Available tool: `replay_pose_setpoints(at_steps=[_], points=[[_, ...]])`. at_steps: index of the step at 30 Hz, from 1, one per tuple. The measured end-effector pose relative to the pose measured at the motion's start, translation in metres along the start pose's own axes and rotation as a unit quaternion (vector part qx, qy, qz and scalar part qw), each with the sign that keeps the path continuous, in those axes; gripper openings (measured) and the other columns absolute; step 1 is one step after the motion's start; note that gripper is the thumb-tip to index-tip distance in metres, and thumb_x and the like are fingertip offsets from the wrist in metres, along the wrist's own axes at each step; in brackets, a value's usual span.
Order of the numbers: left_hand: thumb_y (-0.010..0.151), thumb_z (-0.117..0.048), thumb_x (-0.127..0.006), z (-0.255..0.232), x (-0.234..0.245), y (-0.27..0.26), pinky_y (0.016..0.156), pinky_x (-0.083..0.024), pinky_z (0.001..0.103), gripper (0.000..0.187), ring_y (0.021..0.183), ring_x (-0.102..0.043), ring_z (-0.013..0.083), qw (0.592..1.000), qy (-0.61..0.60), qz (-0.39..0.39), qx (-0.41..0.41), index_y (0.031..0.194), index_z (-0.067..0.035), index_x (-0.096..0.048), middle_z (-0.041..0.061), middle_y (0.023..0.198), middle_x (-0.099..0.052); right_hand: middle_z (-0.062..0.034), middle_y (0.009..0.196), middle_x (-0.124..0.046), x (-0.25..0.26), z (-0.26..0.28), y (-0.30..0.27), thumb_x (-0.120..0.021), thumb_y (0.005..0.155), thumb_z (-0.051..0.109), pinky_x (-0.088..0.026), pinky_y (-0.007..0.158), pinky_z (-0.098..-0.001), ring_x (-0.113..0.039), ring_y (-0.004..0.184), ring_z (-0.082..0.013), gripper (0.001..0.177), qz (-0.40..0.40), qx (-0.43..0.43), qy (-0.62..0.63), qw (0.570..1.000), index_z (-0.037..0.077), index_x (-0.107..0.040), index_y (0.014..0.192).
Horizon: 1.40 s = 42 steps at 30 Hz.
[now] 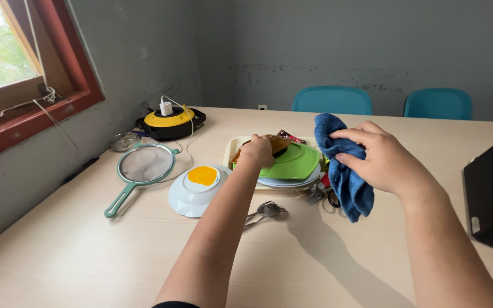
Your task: Drying various dishes including forks, plates, and bowls using a blue cloth
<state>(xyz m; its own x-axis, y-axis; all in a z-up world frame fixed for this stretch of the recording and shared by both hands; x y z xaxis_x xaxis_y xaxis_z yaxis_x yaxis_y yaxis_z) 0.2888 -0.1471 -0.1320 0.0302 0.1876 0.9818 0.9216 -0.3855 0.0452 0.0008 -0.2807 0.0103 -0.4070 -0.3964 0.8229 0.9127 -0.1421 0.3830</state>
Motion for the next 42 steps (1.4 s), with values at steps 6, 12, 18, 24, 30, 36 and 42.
replay_pose_setpoints(at_steps=[6,12,18,24,30,36,42], points=[[0.093,-0.015,-0.055,0.039,-0.010,0.034,0.066,-0.059,0.048,0.046,0.084,-0.074,0.0411,0.975,0.067,-0.212,-0.007,0.137,-0.006,-0.043,0.016,0.123,-0.060,-0.0009,0.116,-0.059,0.003,-0.002,0.001,-0.070,0.092,0.025,-0.045,0.097,-0.0310,-0.062,0.107,-0.0180,0.042,-0.005,0.003,0.004,1.000,0.031,-0.071,0.134],[0.093,-0.003,-0.039,0.077,0.049,-0.035,0.085,-0.052,0.065,0.028,0.101,-0.066,0.0528,0.957,-0.168,-0.236,0.012,0.119,-0.005,-0.049,0.021,0.121,-0.060,-0.0044,0.124,-0.061,0.004,-0.009,0.007,-0.073,0.089,0.023,-0.042,0.109,-0.0333,-0.057,0.124,-0.0201,0.043,-0.042,0.067,0.014,0.997,0.026,-0.071,0.132],[0.088,-0.015,-0.054,0.130,0.080,-0.053,0.088,-0.051,0.048,0.045,0.099,-0.068,0.0432,0.854,-0.340,-0.387,-0.071,0.133,-0.012,-0.061,0.019,0.108,-0.074,-0.0074,0.127,-0.063,0.007,-0.004,0.005,-0.076,0.087,0.017,-0.040,0.114,-0.0347,-0.060,0.125,-0.0224,0.045,-0.104,0.147,0.027,0.983,0.020,-0.070,0.131],[0.103,-0.026,-0.065,0.132,0.070,-0.017,0.070,-0.063,0.049,0.033,0.088,-0.076,0.0339,0.712,-0.639,-0.276,-0.091,0.121,0.002,-0.068,0.021,0.096,-0.074,-0.0132,0.104,-0.071,0.014,0.015,-0.008,-0.086,0.077,0.011,-0.059,0.082,-0.0454,-0.073,0.095,-0.0346,0.058,-0.218,0.182,0.014,0.959,0.019,-0.069,0.132],[0.108,-0.044,-0.051,0.016,0.107,-0.122,0.111,-0.044,0.053,0.056,0.130,-0.057,0.0335,0.736,-0.610,-0.236,-0.173,0.131,0.005,-0.066,0.031,0.128,-0.066,-0.0025,0.104,-0.069,0.001,0.020,-0.009,-0.086,0.082,0.018,-0.061,0.080,-0.0375,-0.073,0.097,-0.0276,0.042,-0.308,0.212,-0.010,0.927,0.022,-0.072,0.122],[0.107,-0.051,-0.047,-0.053,0.111,-0.156,0.115,-0.041,0.052,0.057,0.135,-0.056,0.0342,0.805,-0.532,-0.149,-0.216,0.138,-0.007,-0.064,0.020,0.132,-0.068,0.0010,0.111,-0.062,-0.023,0.020,-0.004,-0.082,0.086,0.021,-0.061,0.083,-0.0372,-0.070,0.102,-0.0249,0.045,-0.325,0.237,-0.078,0.912,0.026,-0.069,0.129],[0.108,-0.054,-0.044,-0.030,0.110,-0.126,0.110,-0.044,0.050,0.056,0.126,-0.062,0.0290,0.790,-0.541,-0.194,-0.214,0.127,-0.009,-0.072,0.017,0.119,-0.072,-0.0101,0.119,-0.066,-0.040,0.054,-0.016,-0.081,0.081,0.025,-0.061,0.086,-0.0465,-0.069,0.105,-0.0359,0.039,-0.191,0.238,-0.076,0.949,0.021,-0.076,0.119]])
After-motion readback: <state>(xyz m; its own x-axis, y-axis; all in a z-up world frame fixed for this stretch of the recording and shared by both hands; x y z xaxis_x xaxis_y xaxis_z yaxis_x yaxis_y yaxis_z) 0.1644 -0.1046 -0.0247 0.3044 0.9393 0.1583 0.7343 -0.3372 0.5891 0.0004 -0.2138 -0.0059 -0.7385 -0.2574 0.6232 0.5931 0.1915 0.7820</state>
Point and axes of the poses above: each hand's wrist, its own y-axis towards the middle knuckle, its own x-axis out of the back of the hand, z = x × y, the point moved 7 cm from there along y, towards the middle knuckle
